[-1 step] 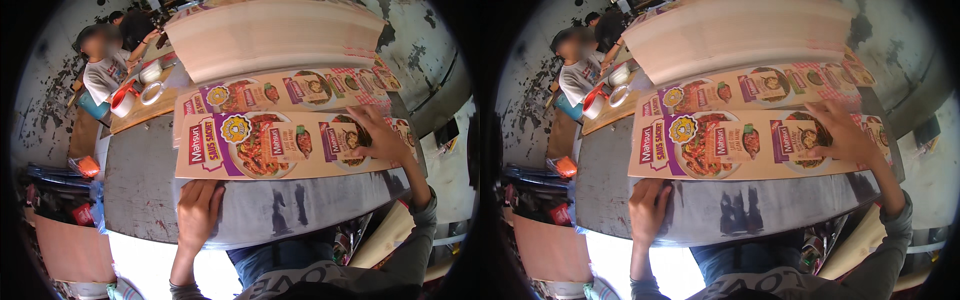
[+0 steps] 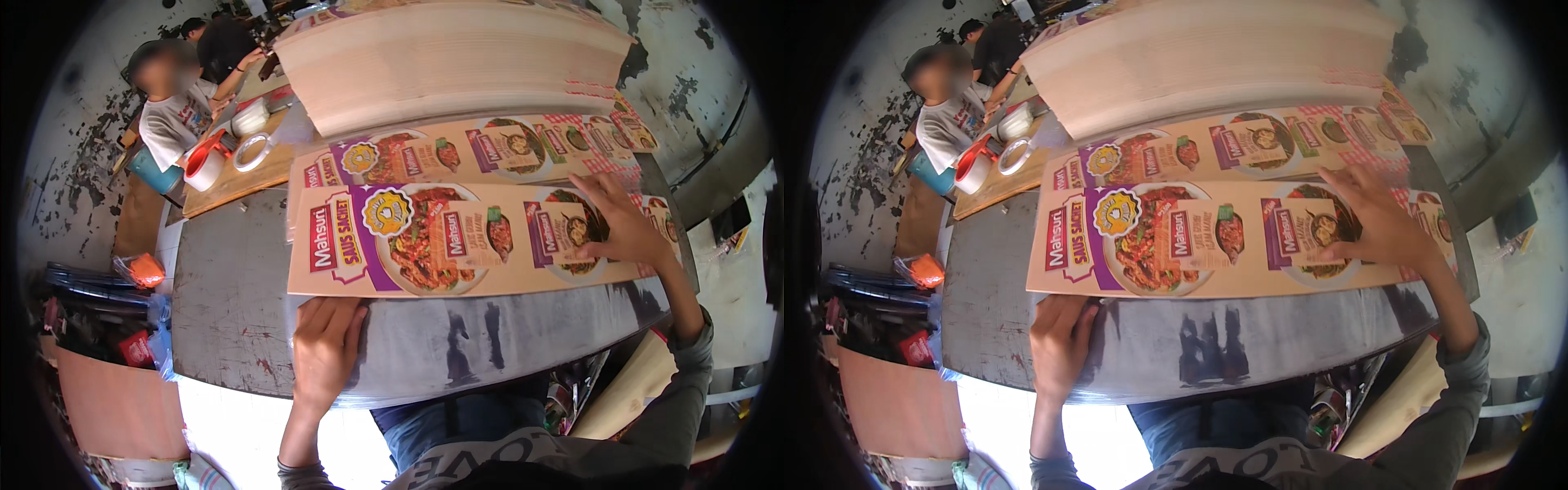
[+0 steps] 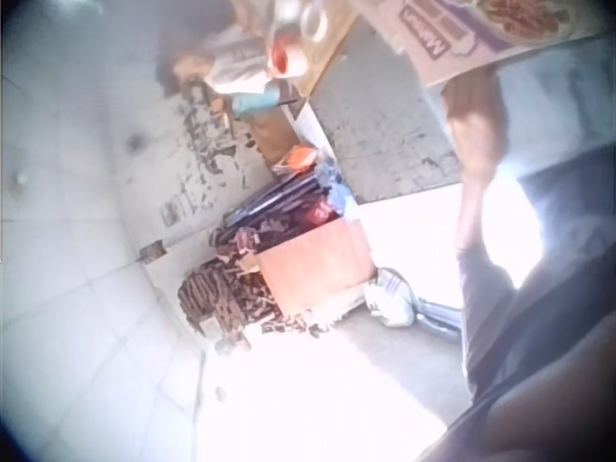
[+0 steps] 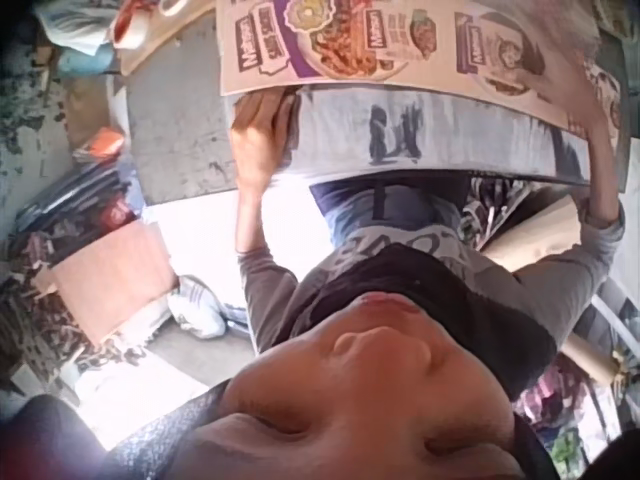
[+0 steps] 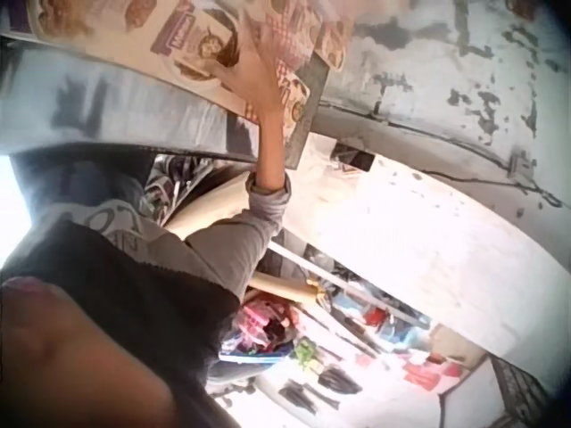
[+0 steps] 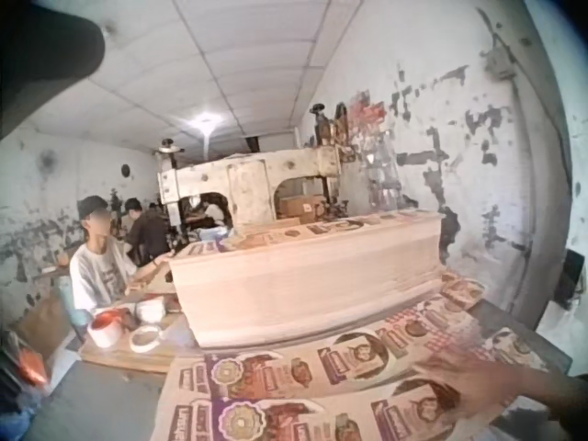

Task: The person is separating printed food packaging labels from a large stack and placing them onto another stack by hand.

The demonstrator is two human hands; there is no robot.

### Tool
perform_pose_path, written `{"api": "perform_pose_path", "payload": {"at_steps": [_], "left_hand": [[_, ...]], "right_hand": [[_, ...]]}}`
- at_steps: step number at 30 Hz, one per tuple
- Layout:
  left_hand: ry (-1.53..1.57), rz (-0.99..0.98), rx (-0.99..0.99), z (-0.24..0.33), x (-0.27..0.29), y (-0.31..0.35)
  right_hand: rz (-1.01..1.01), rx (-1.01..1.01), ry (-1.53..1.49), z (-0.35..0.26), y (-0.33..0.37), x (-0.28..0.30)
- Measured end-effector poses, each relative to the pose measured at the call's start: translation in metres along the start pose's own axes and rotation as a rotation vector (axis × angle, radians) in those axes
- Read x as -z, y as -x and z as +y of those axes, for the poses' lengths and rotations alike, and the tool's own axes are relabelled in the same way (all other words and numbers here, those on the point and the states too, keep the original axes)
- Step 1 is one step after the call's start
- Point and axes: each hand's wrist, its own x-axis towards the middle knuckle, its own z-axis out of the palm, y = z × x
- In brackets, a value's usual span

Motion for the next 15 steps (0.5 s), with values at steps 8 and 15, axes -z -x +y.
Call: {"api": "perform_pose_path", "payload": {"at_steps": [8, 15], "left_hand": [[-0.101, 0.088, -0.192, -0.002, 0.006, 0.003], [-0.095, 0.061, -0.149, 0.002, 0.002, -0.001]], "right_hand": [[0.129, -0.139, 0.085, -0.019, 0.001, 0.017], [0.289, -0.095, 0.161, -0.018, -0.012, 0.024]]}}
